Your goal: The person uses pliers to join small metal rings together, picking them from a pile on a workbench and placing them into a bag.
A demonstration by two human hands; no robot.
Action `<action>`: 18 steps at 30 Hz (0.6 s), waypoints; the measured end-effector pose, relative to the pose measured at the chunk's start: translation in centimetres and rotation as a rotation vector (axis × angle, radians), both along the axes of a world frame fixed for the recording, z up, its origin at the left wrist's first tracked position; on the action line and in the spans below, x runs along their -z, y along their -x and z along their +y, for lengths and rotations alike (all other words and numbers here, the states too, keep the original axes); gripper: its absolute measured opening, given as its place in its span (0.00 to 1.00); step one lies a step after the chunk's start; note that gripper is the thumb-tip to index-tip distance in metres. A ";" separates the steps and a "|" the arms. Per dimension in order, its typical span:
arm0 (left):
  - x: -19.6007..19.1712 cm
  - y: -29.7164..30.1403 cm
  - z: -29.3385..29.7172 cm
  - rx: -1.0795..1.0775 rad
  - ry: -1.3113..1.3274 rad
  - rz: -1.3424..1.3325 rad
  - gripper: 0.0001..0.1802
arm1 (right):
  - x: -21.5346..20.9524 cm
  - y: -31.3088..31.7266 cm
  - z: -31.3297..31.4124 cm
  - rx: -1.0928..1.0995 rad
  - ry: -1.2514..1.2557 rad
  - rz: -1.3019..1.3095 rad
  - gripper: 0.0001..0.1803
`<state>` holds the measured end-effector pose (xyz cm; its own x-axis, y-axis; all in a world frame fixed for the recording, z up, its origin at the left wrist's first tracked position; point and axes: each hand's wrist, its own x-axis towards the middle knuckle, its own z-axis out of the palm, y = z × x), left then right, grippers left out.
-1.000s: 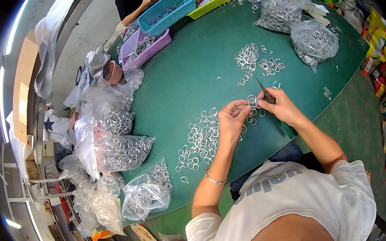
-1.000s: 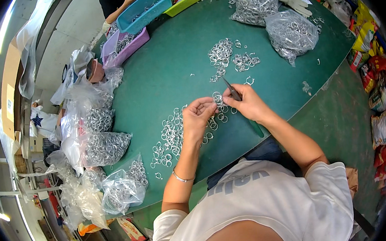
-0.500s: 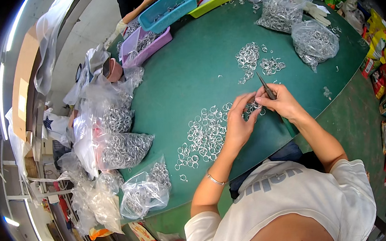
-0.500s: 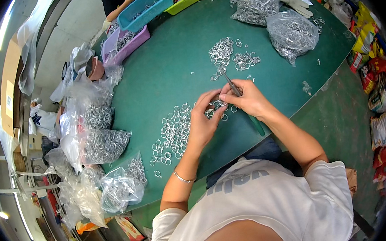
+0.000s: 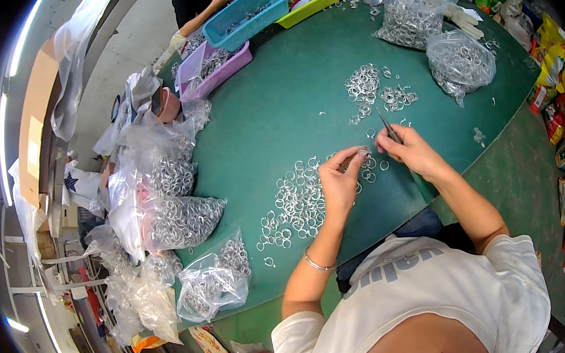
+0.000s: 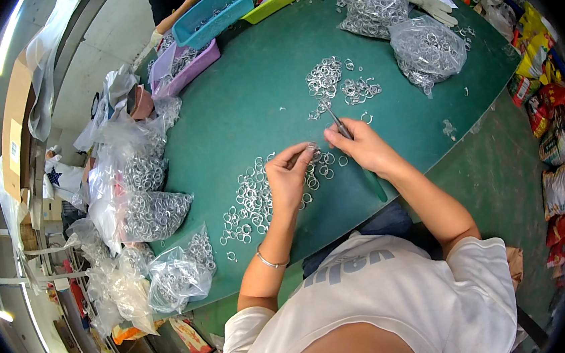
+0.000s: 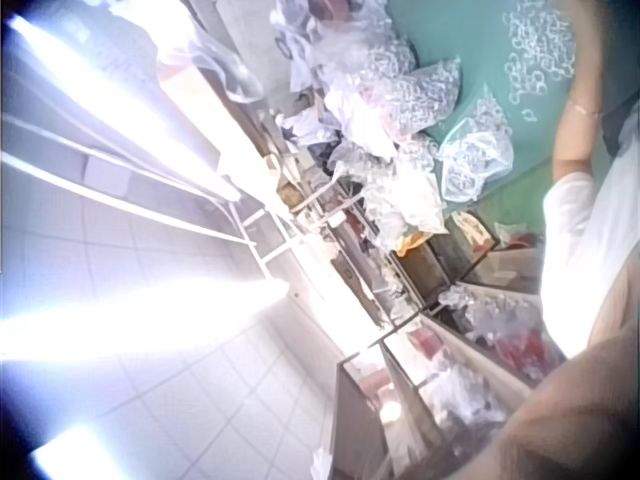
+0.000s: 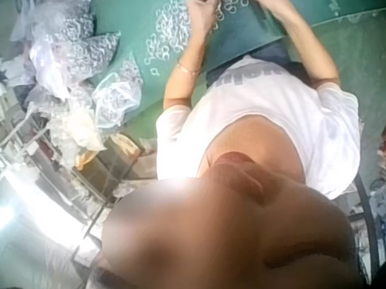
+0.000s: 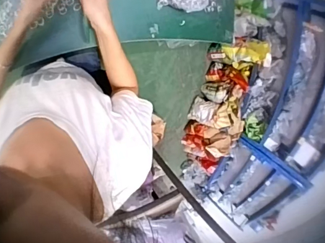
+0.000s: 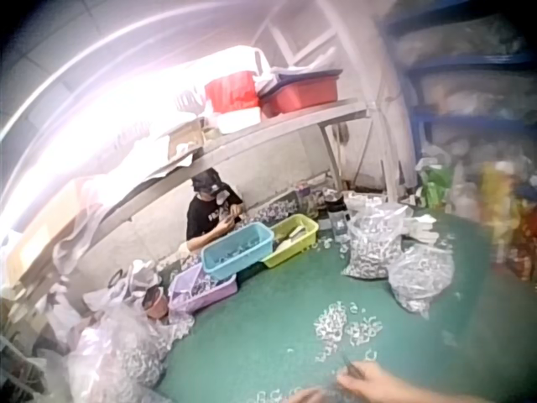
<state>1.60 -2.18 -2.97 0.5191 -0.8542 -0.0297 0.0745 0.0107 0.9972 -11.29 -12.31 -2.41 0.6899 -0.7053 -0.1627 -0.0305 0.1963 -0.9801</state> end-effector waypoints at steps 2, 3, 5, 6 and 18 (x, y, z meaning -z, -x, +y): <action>-0.1 -0.3 0.1 -0.030 -0.007 0.122 0.08 | 0.2 0.6 0.1 -0.038 0.299 0.161 0.15; -0.2 -0.4 0.2 -0.046 -0.011 0.183 0.08 | 0.1 0.8 0.3 -0.056 0.449 0.241 0.16; -0.4 -0.3 0.3 -0.080 0.002 0.168 0.07 | -0.4 1.0 0.9 -0.075 0.512 0.291 0.16; -0.5 -0.2 0.4 -0.098 0.008 0.160 0.07 | -0.7 1.0 1.1 -0.104 0.530 0.297 0.15; -1.3 1.2 0.5 -0.162 0.126 -0.705 0.08 | -0.8 0.1 1.2 -0.028 0.010 -0.117 0.05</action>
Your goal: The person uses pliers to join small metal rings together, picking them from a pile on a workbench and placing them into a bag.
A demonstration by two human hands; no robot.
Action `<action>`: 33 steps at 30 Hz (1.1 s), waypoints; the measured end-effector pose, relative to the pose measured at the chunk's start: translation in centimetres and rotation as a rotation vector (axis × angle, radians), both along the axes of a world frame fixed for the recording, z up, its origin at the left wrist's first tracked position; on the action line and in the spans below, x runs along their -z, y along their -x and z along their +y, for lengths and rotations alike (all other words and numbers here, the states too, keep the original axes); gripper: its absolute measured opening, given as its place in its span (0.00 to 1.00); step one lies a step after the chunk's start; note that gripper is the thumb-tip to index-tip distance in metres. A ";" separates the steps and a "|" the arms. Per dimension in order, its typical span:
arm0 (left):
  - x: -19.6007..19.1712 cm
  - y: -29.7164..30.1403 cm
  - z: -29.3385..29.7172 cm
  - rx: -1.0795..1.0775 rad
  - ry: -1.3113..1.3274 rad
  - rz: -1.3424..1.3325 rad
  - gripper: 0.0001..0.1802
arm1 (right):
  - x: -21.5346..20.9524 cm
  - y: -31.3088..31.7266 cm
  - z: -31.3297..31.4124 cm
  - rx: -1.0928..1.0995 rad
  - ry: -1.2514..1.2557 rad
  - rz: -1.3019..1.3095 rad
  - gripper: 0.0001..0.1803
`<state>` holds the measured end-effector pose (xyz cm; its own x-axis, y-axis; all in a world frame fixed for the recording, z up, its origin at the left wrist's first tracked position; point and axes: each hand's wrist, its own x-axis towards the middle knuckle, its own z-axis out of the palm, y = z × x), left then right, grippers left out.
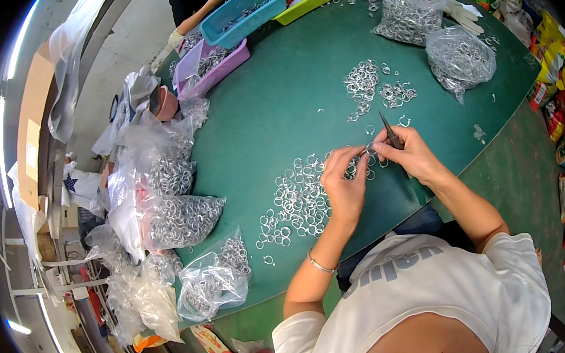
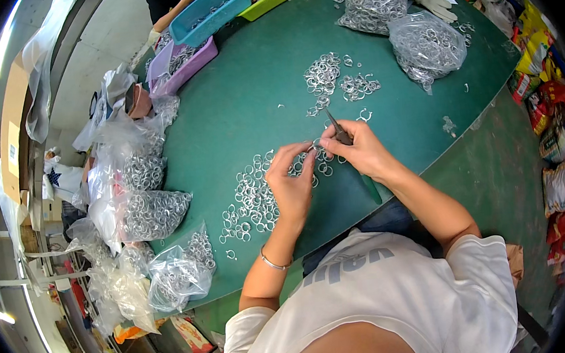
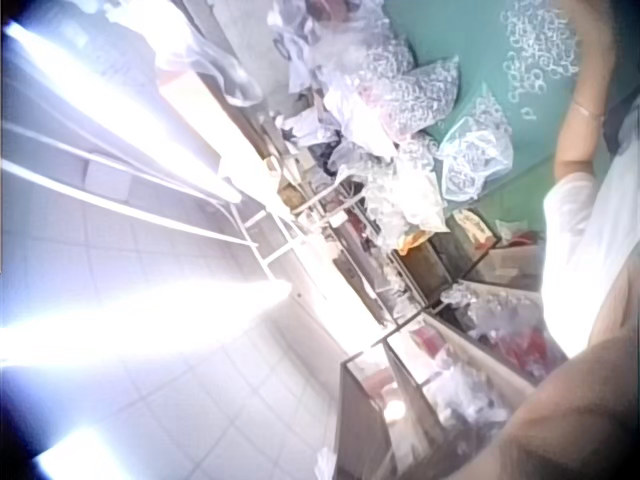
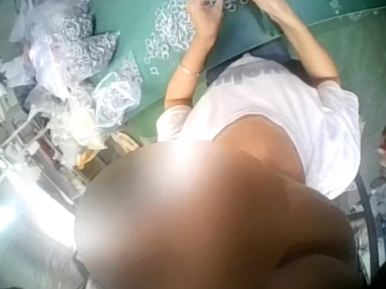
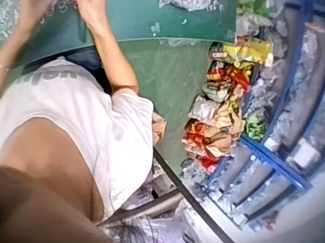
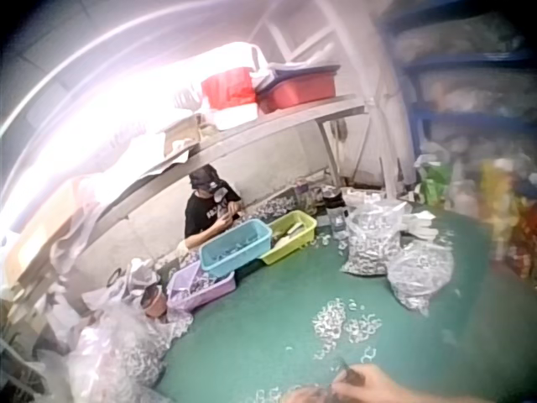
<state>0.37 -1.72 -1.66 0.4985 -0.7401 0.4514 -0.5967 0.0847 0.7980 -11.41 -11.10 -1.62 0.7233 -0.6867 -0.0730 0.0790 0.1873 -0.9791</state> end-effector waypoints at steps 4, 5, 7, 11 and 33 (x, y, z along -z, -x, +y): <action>-0.1 -0.5 0.4 0.072 -0.055 0.132 0.07 | -0.1 0.2 -0.2 -0.019 -0.083 0.021 0.04; -0.2 -0.7 0.4 0.097 -0.069 0.180 0.07 | 0.1 0.3 -0.2 -0.012 -0.058 0.016 0.04; 0.0 -0.8 0.4 0.117 -0.115 0.331 0.06 | 0.5 0.1 -0.1 0.013 0.042 0.005 0.03; 0.2 -0.8 0.4 0.092 -0.201 0.591 0.05 | 0.8 0.0 0.1 0.054 0.262 0.050 0.03; 3.4 -0.7 0.1 0.452 -0.024 1.733 0.08 | -1.0 0.0 0.1 0.003 -0.069 0.079 0.06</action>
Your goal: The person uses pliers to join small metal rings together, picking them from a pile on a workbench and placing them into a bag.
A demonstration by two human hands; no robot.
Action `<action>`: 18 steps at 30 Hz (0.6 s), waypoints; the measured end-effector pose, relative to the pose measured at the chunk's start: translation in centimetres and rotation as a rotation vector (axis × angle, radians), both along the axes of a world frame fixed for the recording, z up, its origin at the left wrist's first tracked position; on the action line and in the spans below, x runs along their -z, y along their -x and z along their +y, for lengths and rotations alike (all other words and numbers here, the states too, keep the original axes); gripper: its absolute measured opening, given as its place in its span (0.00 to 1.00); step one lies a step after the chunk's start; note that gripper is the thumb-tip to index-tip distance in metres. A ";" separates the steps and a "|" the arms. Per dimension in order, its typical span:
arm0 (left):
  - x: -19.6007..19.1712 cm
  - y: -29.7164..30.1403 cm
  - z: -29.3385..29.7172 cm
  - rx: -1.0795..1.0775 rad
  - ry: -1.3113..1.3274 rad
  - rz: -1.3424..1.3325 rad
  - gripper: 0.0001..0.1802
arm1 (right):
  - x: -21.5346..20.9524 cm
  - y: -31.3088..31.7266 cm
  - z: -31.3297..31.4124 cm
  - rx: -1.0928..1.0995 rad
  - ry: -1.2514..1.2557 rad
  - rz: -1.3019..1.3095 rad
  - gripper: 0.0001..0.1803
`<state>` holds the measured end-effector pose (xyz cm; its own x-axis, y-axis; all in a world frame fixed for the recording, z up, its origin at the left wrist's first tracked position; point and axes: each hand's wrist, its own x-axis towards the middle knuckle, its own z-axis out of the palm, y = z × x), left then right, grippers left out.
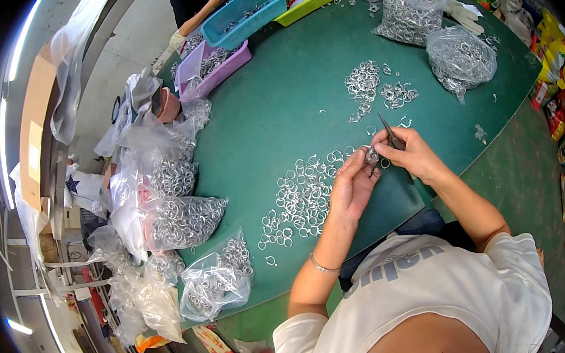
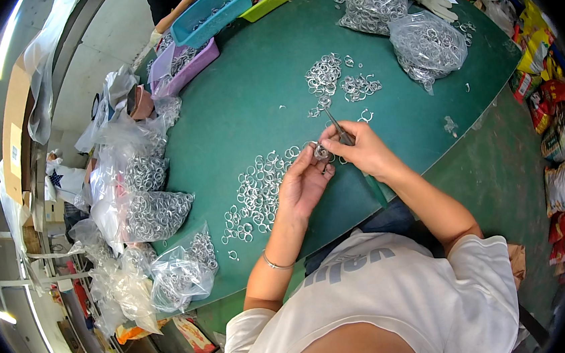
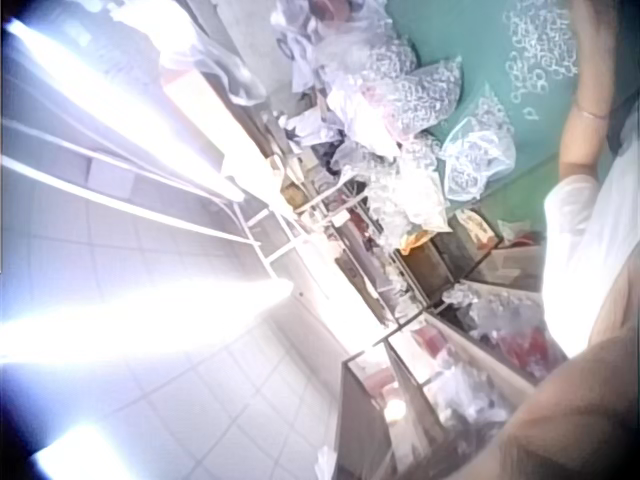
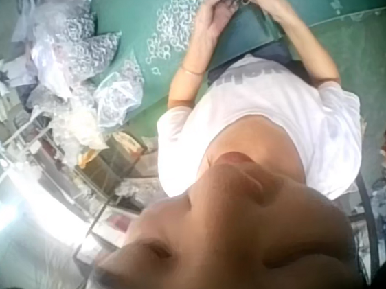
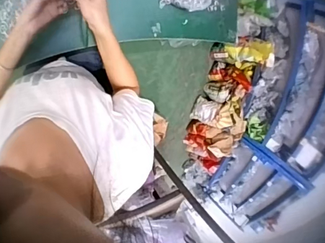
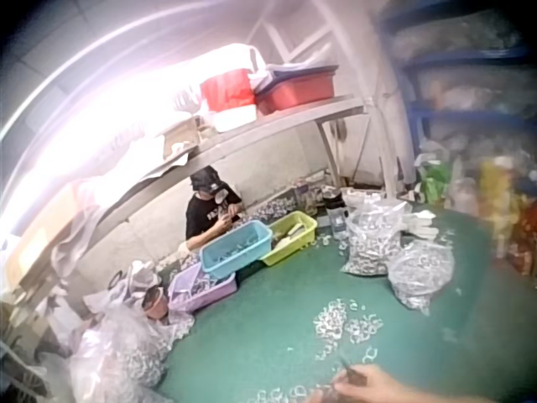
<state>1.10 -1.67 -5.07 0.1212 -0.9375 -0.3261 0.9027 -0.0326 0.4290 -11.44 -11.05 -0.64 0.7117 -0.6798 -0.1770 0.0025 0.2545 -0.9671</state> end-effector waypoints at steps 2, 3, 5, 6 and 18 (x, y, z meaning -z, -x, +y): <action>0.2 0.2 -0.2 -0.020 0.016 -0.003 0.08 | 1.0 0.1 -0.1 -0.001 0.107 -0.023 0.06; 0.2 0.3 -0.3 -0.030 0.024 -0.004 0.08 | 1.4 0.1 -0.2 -0.001 0.160 -0.034 0.06; 0.0 0.6 -0.3 -0.062 -0.011 -0.037 0.08 | 0.3 0.0 0.1 0.016 0.329 0.020 0.06; -0.2 0.7 -0.3 -0.079 -0.029 -0.053 0.08 | 0.0 0.0 0.3 0.024 0.414 0.047 0.06; -1.2 1.5 0.2 -0.139 -0.015 -0.370 0.10 | 0.2 -0.2 0.5 0.195 0.626 0.085 0.06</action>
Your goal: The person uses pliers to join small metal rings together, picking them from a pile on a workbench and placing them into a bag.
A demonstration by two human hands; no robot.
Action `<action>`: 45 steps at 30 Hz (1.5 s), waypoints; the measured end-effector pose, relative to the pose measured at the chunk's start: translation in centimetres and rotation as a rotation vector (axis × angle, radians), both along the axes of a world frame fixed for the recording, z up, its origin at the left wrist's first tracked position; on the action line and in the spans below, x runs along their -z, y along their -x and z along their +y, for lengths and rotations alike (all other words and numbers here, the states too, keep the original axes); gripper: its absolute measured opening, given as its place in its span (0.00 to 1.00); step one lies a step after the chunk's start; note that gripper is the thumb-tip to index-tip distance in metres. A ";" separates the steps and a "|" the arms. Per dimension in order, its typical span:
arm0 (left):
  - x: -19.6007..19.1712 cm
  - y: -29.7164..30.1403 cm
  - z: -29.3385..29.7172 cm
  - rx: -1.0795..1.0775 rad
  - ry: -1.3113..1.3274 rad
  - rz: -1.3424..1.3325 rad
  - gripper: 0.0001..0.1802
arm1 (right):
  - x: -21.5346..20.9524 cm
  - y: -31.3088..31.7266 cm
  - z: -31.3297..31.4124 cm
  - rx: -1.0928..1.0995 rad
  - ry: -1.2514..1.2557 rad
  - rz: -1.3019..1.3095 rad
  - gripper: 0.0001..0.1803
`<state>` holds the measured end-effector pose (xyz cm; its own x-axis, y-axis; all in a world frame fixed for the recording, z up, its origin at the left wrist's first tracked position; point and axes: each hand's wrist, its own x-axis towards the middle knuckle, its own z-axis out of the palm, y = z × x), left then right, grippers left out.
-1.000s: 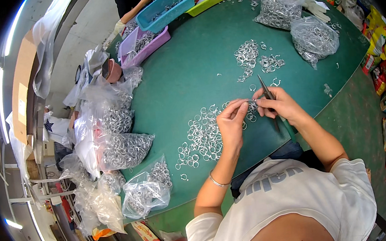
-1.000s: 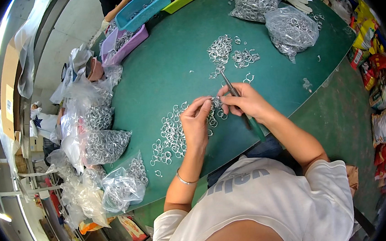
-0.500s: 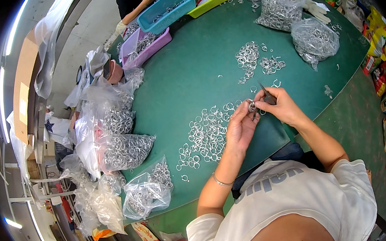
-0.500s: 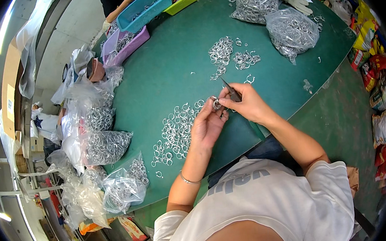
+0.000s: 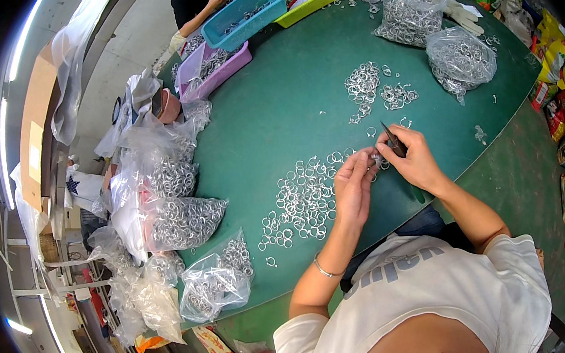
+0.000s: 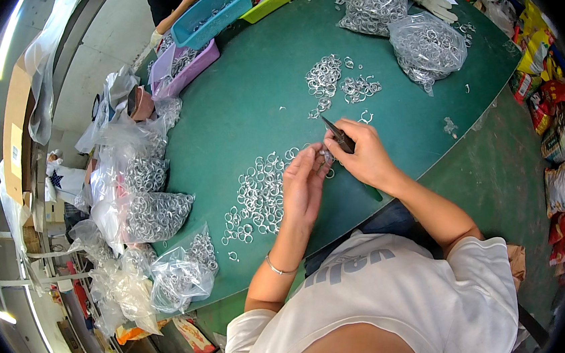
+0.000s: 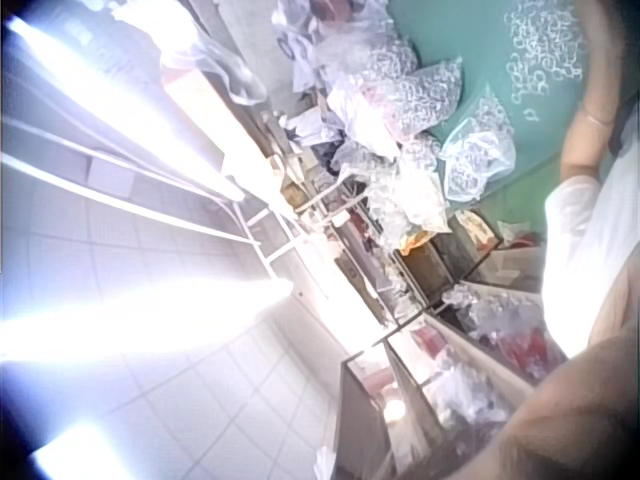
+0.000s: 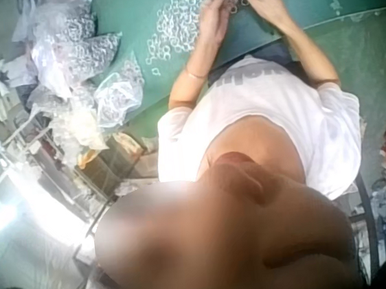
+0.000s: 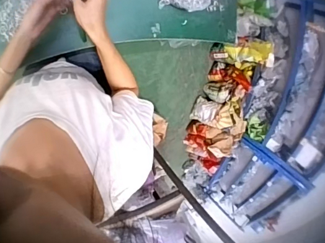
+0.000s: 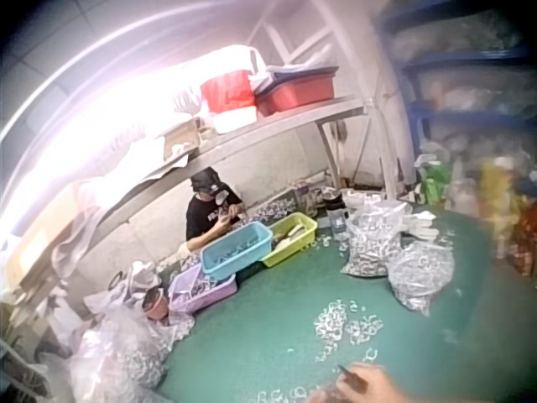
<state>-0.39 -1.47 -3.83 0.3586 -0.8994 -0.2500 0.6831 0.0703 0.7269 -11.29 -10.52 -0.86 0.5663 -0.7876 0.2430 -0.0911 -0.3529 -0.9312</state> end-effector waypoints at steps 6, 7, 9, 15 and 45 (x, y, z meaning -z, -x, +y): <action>0.3 0.7 -1.1 -0.111 -0.034 0.249 0.10 | 1.7 -1.0 -0.1 -0.006 -0.121 0.018 0.06; 1.1 0.3 -1.8 -0.196 -0.018 0.189 0.10 | 2.9 -1.4 -0.9 -0.056 -0.215 -0.049 0.07; 3.6 -0.4 -2.4 -0.377 0.009 0.070 0.09 | 3.1 -2.0 -2.9 -0.165 -0.468 -0.068 0.07; 1.7 0.0 -0.2 -0.025 -0.120 -1.507 0.12 | 3.4 -0.8 -4.5 -0.066 -0.510 -0.128 0.09; -1.6 -2.0 0.6 0.064 -0.077 -0.563 0.06 | 1.1 1.7 0.6 -0.095 -0.197 0.134 0.09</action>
<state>1.60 -0.85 -2.22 0.4005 -0.9106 -0.1021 0.1904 -0.0264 0.9814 -13.01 -9.88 -1.95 0.6565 -0.7543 0.0076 -0.1939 -0.1785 -0.9646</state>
